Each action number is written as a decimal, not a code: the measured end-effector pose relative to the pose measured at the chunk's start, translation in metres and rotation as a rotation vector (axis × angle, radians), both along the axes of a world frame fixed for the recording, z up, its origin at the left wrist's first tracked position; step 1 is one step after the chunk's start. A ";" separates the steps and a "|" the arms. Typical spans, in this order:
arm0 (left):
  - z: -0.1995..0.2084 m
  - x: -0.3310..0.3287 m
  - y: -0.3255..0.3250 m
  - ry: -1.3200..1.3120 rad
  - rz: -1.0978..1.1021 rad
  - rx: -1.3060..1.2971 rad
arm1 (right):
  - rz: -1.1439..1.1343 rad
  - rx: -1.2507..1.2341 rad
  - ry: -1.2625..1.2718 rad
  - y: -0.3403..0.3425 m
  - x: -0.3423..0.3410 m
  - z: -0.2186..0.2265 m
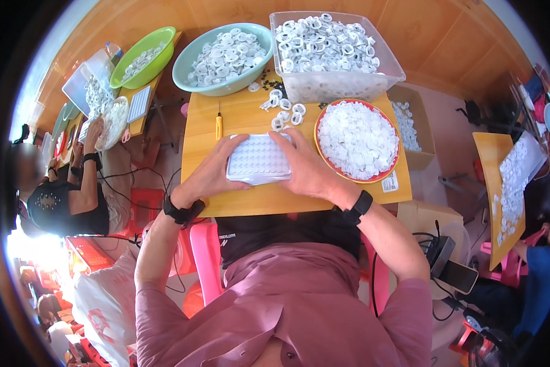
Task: Assembling small white plastic components into a grid-like tray and checking them.
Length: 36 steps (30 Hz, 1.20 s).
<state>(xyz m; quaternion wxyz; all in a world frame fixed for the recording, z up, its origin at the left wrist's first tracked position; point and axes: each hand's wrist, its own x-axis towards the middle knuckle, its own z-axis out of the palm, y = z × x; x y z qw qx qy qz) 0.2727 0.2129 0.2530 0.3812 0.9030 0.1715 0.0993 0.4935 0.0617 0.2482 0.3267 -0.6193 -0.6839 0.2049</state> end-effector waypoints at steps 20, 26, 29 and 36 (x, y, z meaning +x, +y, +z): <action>-0.001 -0.028 -0.003 -0.121 0.099 -0.228 | 0.076 -0.137 0.033 -0.001 0.013 0.032; -0.002 -0.028 0.000 -0.168 0.094 -0.203 | 0.091 0.030 -0.019 0.002 0.017 0.039; 0.006 -0.025 -0.001 -0.195 0.075 -0.127 | 0.050 0.198 -0.070 0.003 0.013 0.040; 0.020 -0.004 0.001 -0.450 0.252 -0.023 | -0.088 0.599 -0.044 0.013 0.002 0.046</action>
